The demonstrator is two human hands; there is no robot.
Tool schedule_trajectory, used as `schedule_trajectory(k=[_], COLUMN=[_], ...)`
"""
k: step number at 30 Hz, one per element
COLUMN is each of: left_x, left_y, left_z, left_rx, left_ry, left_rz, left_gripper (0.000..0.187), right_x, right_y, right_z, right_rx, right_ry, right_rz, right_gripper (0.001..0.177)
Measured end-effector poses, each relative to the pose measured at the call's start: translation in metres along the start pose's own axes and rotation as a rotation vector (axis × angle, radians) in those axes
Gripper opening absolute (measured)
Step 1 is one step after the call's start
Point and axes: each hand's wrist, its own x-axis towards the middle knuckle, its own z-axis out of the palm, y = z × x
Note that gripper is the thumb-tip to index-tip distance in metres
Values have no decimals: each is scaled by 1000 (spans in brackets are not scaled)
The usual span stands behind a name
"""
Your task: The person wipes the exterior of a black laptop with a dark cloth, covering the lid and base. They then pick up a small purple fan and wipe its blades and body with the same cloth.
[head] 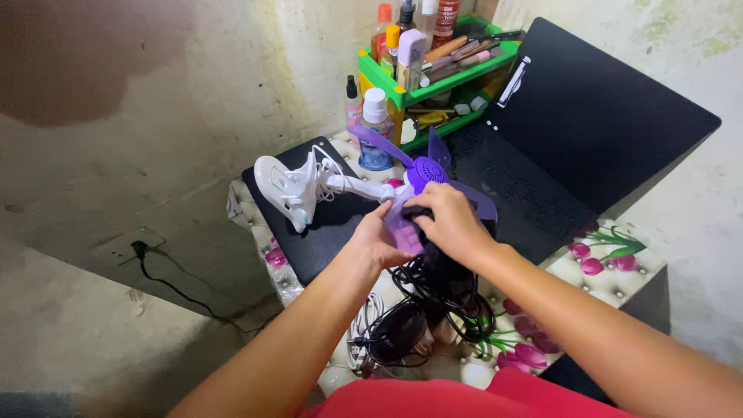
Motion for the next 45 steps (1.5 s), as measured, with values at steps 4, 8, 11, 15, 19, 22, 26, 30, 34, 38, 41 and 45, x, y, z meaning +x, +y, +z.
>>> schedule_trajectory(k=[4,8,11,15,19,22,26,30,34,38,41,45], left_x=[-30,-2,4,-23,-26,-18,-18,-14,-13,-10,-3,-10], left_y=[-8,11,13,3,0,1,3,8,11,14,20,19], left_z=[24,-1,-8,7,16,18,15,19,13,8,6,11], left_rx=[-33,-23,302,767,693,697,694,792,810,734,757,771], left_ry=[40,-311,-280,194,152,188,161,237,206,152,119,123], left_rz=[12,-70,33,253,336,356,330,284,233,271,347,322], left_gripper=[48,49,36,33,36,36,36,37,33,32,33,37], right_x=[-3,-17,-10,16,18,-3,-16,8,27,20,4,-8], right_y=[-9,-12,16,54,62,54,55,73,70,36,7,11], right_z=[6,4,0,1,3,6,8,16,15,7,7,5], right_rx=[-109,-40,-99,-38,87,123,157,90,-125,-284,-213,-100], right_ry=[72,-15,52,33,78,98,64,109,142,38,-16,21], right_rz=[19,-11,93,499,739,771,841,851,487,131,67,-48], right_gripper=[22,22,23,30,31,33,32,33,29,26,24,22])
